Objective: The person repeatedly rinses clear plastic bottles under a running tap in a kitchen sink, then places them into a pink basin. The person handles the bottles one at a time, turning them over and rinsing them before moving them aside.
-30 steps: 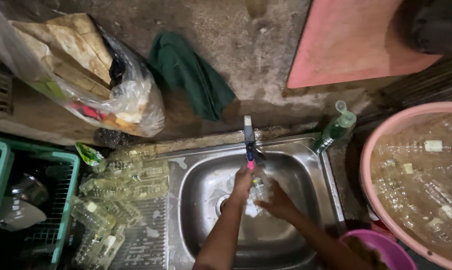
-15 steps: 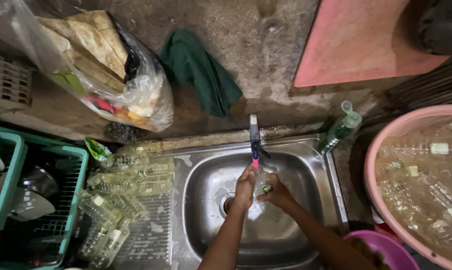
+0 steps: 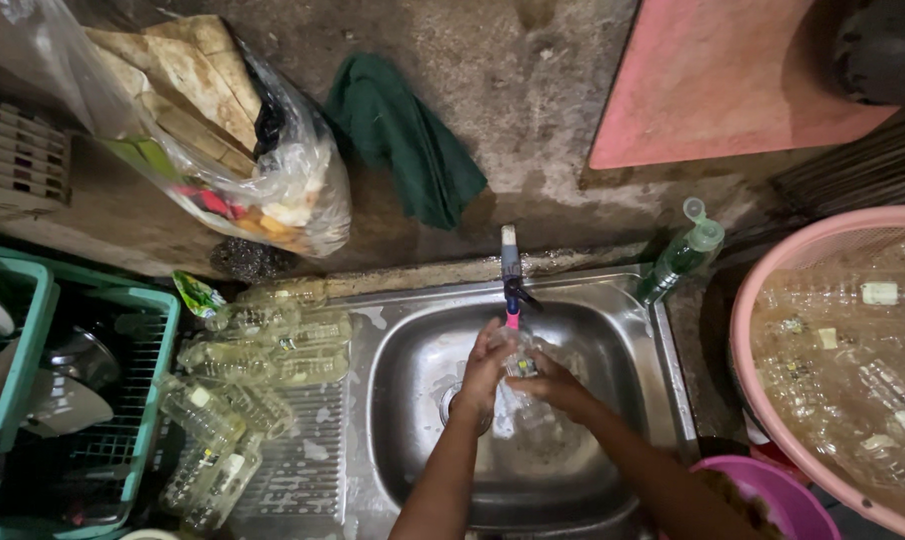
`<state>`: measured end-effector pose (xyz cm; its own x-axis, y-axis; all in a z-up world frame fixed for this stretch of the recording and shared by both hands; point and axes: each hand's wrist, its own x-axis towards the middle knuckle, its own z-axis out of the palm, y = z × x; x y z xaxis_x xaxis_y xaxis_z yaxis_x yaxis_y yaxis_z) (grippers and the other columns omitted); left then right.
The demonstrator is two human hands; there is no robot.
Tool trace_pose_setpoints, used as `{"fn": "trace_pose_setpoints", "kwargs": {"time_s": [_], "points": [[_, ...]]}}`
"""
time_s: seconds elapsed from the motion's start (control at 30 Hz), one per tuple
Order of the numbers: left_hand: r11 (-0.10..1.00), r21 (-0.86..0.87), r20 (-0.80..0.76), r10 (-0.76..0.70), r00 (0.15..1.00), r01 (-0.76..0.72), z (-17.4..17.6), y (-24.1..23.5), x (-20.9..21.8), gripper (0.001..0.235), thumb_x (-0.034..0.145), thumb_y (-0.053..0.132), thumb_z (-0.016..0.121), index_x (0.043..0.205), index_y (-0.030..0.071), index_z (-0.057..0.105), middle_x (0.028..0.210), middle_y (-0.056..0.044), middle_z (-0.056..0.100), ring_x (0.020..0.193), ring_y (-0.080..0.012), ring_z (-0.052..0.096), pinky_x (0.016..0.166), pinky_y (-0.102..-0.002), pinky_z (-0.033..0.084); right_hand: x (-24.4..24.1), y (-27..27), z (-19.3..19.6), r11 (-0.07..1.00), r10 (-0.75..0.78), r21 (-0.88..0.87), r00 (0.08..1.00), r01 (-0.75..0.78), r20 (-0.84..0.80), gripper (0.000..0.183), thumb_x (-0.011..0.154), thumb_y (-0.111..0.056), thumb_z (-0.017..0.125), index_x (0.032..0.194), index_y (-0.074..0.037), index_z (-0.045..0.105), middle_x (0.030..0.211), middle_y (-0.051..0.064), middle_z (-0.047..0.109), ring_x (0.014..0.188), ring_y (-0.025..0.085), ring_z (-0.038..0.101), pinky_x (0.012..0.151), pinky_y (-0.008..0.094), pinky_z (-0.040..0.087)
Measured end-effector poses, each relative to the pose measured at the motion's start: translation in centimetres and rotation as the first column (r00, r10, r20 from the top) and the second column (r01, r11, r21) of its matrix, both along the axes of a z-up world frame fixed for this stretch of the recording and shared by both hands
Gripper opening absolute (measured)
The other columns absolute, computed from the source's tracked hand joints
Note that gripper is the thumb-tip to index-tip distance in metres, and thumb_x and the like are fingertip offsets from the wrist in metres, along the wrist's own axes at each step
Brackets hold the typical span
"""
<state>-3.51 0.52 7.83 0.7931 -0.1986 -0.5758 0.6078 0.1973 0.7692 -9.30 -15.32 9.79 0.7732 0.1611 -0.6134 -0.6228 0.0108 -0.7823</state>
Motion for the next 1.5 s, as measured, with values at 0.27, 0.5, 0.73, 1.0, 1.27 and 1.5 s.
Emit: {"fn": "trace_pose_setpoints", "kwargs": {"time_s": [0.27, 0.5, 0.73, 1.0, 1.27, 1.5], "points": [[0.966, -0.183, -0.636, 0.026, 0.771, -0.183, -7.0, 2.5, 2.7, 0.044, 0.098, 0.040, 0.043, 0.133, 0.019, 0.060, 0.132, -0.012, 0.066, 0.121, -0.0344, 0.061, 0.098, -0.056, 0.048, -0.7, -0.2, 6.0, 0.983, -0.087, 0.154, 0.994, 0.096, -0.062, 0.090, 0.069, -0.027, 0.084, 0.144, -0.016, 0.035, 0.138, 0.009, 0.048, 0.107, 0.019, 0.063, 0.075, 0.041, 0.061], [0.901, -0.240, -0.688, 0.104, 0.718, -0.361, -9.3, 3.3, 2.3, 0.068, 0.100, 0.064, 0.046, 0.128, 0.002, 0.049, 0.134, -0.026, 0.057, 0.118, -0.0436, 0.055, 0.095, -0.059, 0.042, 2.8, 2.3, -0.5, 0.951, -0.292, -0.063, 0.946, 0.303, 0.142, 0.061, 0.073, -0.029, 0.094, 0.115, -0.003, 0.058, 0.101, 0.009, 0.059, 0.083, 0.019, 0.062, 0.065, 0.035, 0.055], [0.889, -0.381, -0.504, 0.030, 0.863, -0.253, -8.4, 2.0, 3.0, 0.034, 0.096, 0.036, 0.066, 0.119, 0.012, 0.065, 0.124, -0.016, 0.063, 0.109, -0.0342, 0.063, 0.098, -0.056, 0.058, 7.2, 2.7, -3.3, 0.827, -0.045, -0.507, 0.928, 0.243, 0.371, 0.053, 0.075, -0.036, 0.096, 0.099, -0.003, 0.061, 0.085, 0.010, 0.067, 0.077, 0.020, 0.064, 0.070, 0.036, 0.056], [0.909, -0.411, -0.234, -0.031, 0.972, -0.070, -5.6, 0.8, 1.5, 0.052, 0.086, 0.045, 0.073, 0.127, 0.019, 0.055, 0.112, -0.007, 0.066, 0.101, -0.0284, 0.064, 0.088, -0.050, 0.056, 0.1, 2.7, 0.3, 0.851, -0.032, -0.393, 0.781, 0.348, 0.623, 0.077, 0.058, -0.038, 0.098, 0.112, -0.005, 0.054, 0.104, 0.013, 0.061, 0.092, 0.024, 0.064, 0.076, 0.038, 0.054], [0.876, -0.480, -0.266, -0.198, 0.943, 0.049, -6.7, 0.2, -1.8, 0.045, 0.103, 0.032, 0.076, 0.127, 0.001, 0.054, 0.112, -0.014, 0.065, 0.098, -0.0289, 0.067, 0.086, -0.045, 0.057, -1.5, 0.0, -1.0, 0.930, -0.338, -0.083, 0.923, 0.357, 0.184, 0.060, 0.080, -0.037, 0.079, 0.124, -0.006, 0.052, 0.119, 0.013, 0.061, 0.107, 0.024, 0.062, 0.088, 0.039, 0.054], [0.964, -0.223, -0.170, -0.184, 0.968, 0.145, -1.8, 2.5, -2.5, 0.081, 0.081, 0.002, 0.069, 0.153, 0.026, 0.041, 0.124, -0.002, 0.061, 0.110, -0.0181, 0.061, 0.092, -0.034, 0.050, 0.1, 0.7, -4.0, 0.964, -0.252, -0.053, 0.960, 0.260, 0.119, 0.069, 0.082, -0.029, 0.081, 0.140, -0.010, 0.048, 0.122, 0.007, 0.066, 0.111, 0.018, 0.064, 0.096, 0.033, 0.051]]}}
